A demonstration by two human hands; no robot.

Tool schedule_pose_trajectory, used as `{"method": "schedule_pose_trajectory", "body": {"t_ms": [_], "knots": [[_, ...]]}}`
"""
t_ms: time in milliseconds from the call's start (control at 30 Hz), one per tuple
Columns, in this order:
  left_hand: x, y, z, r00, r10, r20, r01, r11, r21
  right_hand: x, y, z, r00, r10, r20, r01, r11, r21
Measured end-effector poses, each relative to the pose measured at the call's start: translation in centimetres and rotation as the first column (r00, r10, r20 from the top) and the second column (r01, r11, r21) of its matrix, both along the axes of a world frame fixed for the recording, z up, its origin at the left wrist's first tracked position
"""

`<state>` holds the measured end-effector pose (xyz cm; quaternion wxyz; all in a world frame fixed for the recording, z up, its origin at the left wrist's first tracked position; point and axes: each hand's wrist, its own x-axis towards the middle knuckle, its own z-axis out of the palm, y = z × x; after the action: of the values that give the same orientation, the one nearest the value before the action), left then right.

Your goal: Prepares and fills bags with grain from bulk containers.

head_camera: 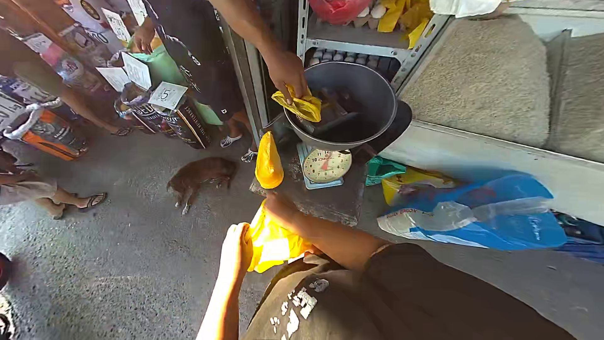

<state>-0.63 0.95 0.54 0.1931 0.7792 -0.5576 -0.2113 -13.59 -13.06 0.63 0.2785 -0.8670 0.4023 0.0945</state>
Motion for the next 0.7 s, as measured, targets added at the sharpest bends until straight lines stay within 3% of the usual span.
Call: {"method": "schedule_pose_trajectory", "body": {"t_ms": [100,167,267,333,467,567,700], "knots": [[3.6,0.0,-3.8,0.992,0.037,0.121,-0.073,0.947,0.313,1.6,-2.1,-3.1,0.992,-0.105,-0.072,0.1,0.993,-0.062],[6.5,0.4,-6.4,0.982,0.085,0.168,-0.156,0.865,0.476,2.8,-3.3,-5.1,0.988,-0.076,-0.136,0.071,0.997,-0.041],[10.3,0.8,-8.7,0.975,0.123,0.184,-0.217,0.699,0.682,4.4,-3.6,-8.2,0.979,0.097,-0.179,-0.061,0.979,0.194],[13.3,0.8,-9.7,0.99,0.121,0.074,-0.134,0.622,0.771,4.9,-3.8,-9.9,0.969,0.181,-0.168,-0.108,0.923,0.369],[19.5,-4.0,-9.8,0.929,0.207,-0.307,0.062,0.73,0.68,6.3,-6.7,-12.0,0.923,0.377,-0.079,-0.303,0.838,0.455],[21.9,-13.0,-7.8,0.951,0.084,-0.297,0.106,0.814,0.571,7.5,-8.5,-12.2,0.936,0.341,-0.085,-0.268,0.851,0.452],[22.4,-27.4,-7.2,0.942,-0.131,-0.31,0.265,0.857,0.442,9.3,-9.4,-13.0,0.989,0.143,0.029,-0.139,0.861,0.49]]}}
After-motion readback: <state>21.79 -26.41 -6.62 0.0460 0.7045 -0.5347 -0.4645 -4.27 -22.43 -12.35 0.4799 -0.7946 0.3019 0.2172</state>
